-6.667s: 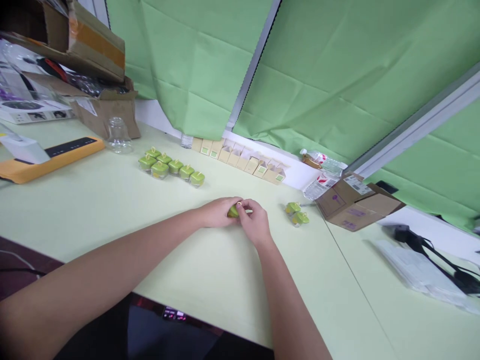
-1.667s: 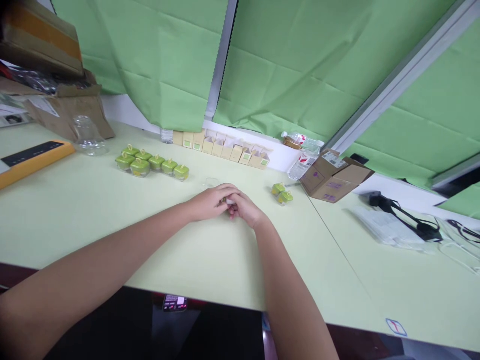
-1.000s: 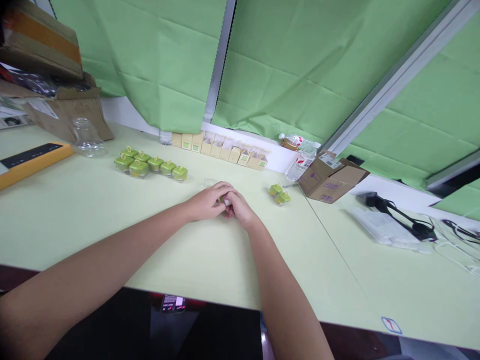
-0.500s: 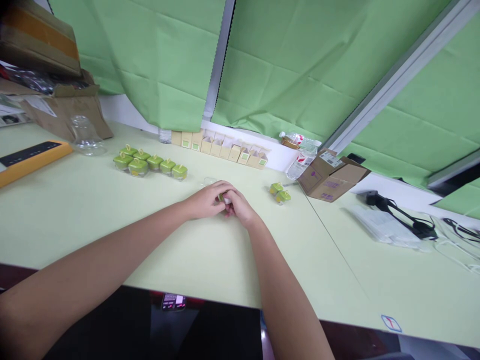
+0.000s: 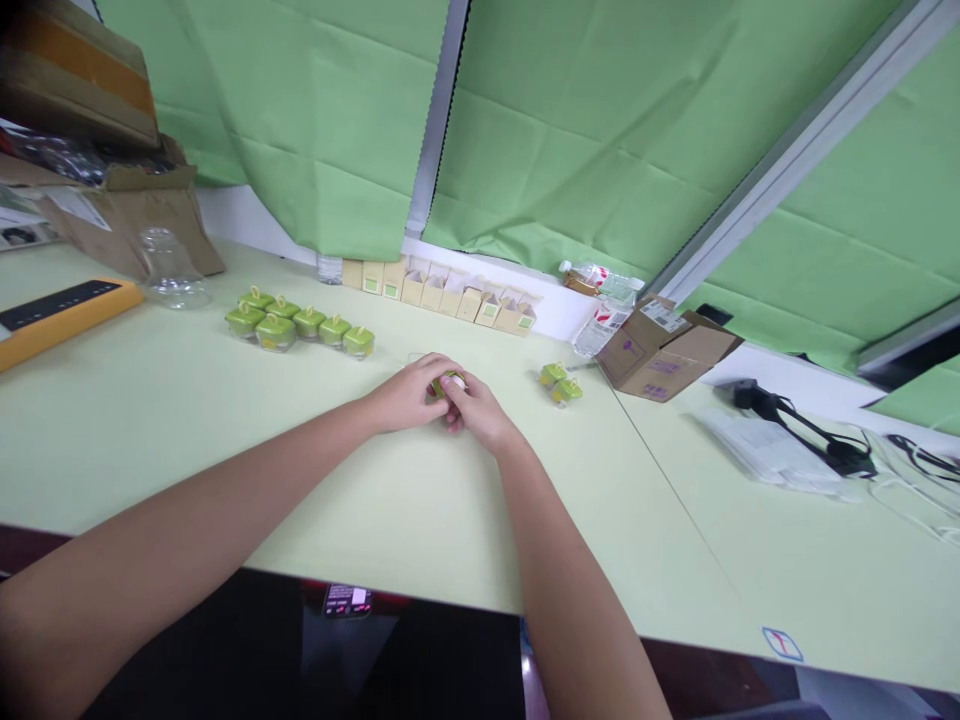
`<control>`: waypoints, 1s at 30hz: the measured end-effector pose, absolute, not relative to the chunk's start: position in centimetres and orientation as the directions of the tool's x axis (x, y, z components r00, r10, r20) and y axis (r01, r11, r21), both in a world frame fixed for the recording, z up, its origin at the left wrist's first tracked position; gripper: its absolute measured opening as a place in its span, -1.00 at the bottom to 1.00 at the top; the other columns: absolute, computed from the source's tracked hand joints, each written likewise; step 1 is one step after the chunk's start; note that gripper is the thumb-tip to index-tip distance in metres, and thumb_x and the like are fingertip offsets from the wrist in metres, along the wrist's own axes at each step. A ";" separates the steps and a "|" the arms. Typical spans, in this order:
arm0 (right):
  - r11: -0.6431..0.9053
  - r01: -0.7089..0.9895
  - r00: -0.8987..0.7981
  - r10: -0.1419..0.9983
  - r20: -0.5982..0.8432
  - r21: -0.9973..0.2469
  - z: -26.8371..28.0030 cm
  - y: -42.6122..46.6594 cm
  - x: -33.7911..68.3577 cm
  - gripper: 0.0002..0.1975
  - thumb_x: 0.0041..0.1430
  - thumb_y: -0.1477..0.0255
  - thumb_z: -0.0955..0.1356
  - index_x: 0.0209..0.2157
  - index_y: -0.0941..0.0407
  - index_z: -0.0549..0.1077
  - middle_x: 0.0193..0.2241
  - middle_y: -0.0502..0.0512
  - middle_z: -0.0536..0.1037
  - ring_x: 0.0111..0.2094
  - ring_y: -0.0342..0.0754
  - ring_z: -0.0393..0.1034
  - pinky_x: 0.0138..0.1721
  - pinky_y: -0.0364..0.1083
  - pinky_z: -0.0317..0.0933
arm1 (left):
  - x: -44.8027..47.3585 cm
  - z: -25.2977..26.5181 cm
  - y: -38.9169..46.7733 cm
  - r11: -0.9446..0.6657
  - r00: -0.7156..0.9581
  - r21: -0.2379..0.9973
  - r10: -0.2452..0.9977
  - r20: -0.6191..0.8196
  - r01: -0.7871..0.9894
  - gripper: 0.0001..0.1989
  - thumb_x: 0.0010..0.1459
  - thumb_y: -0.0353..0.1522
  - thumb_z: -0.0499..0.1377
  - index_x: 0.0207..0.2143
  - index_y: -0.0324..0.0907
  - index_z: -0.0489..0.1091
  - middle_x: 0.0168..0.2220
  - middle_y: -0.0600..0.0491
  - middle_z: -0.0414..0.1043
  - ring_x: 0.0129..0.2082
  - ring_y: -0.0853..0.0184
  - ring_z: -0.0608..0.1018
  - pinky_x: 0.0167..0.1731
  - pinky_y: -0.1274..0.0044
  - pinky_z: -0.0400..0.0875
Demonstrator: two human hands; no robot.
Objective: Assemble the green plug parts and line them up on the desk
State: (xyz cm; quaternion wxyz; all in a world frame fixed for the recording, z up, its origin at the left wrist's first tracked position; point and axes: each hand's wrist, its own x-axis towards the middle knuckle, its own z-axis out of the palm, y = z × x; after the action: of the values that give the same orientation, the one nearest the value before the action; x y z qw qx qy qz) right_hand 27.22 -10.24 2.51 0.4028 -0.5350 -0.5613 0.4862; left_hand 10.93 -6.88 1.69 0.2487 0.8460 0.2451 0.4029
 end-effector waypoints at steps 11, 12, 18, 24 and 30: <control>-0.151 0.096 -0.166 0.972 -0.165 -0.984 2.3 -10.1 28.3 -0.69 0.10 0.19 0.41 -0.22 0.10 0.42 -0.51 -0.03 0.41 -0.55 -0.16 0.32 -0.58 -0.18 0.31 | 10.5 1.7 -6.1 -0.689 0.579 0.715 0.634 0.513 0.121 -0.54 0.04 -0.45 0.19 0.04 -0.16 0.42 0.02 -0.07 0.44 -0.10 0.28 0.53 -0.08 0.44 0.46; -0.157 0.082 -0.166 0.972 -0.169 -0.984 2.3 -10.0 28.3 -0.71 0.09 0.22 0.40 -0.23 0.10 0.41 -0.52 -0.03 0.41 -0.55 -0.16 0.32 -0.58 -0.18 0.31 | 10.6 1.7 -6.2 -0.689 0.572 0.715 0.637 0.516 0.122 -0.54 0.04 -0.45 0.19 0.04 -0.16 0.43 0.02 -0.07 0.44 -0.09 0.27 0.53 -0.06 0.44 0.46; -0.177 0.052 -0.165 0.969 -0.183 -0.983 2.4 -9.9 28.3 -0.77 -0.03 0.37 0.33 -0.27 0.11 0.41 -0.51 -0.02 0.42 -0.55 -0.15 0.32 -0.58 -0.17 0.31 | 10.7 1.6 -6.3 -0.697 0.565 0.705 0.636 0.526 0.128 -0.53 0.01 -0.48 0.19 0.04 -0.17 0.43 0.03 -0.06 0.45 -0.01 0.24 0.51 0.03 0.42 0.43; -0.185 0.051 -0.156 0.969 -0.190 -0.981 2.5 -9.9 28.3 -0.71 -0.14 0.45 0.31 -0.27 0.12 0.41 -0.46 0.01 0.44 -0.51 -0.14 0.35 -0.57 -0.18 0.30 | 10.8 1.5 -6.3 -0.686 0.565 0.711 0.652 0.506 0.154 -0.53 0.04 -0.46 0.19 0.05 -0.15 0.43 0.05 -0.06 0.44 0.02 0.23 0.50 0.05 0.40 0.42; -0.173 0.039 -0.186 0.967 -0.177 -0.984 2.5 -9.9 28.5 -0.63 -0.22 0.51 0.31 -0.25 0.11 0.43 -0.37 0.05 0.50 -0.47 -0.11 0.39 -0.57 -0.18 0.31 | 10.8 1.6 -6.4 -0.684 0.557 0.711 0.659 0.506 0.163 -0.58 0.08 -0.39 0.20 0.04 -0.15 0.42 0.03 -0.07 0.45 -0.01 0.23 0.51 0.00 0.42 0.44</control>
State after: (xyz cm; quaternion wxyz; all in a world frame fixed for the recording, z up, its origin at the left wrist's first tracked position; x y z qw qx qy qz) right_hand 28.46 -9.90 2.53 0.3986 -0.4983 -0.5047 0.5814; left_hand 10.80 -6.45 1.63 0.3102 0.8260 0.2488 0.3994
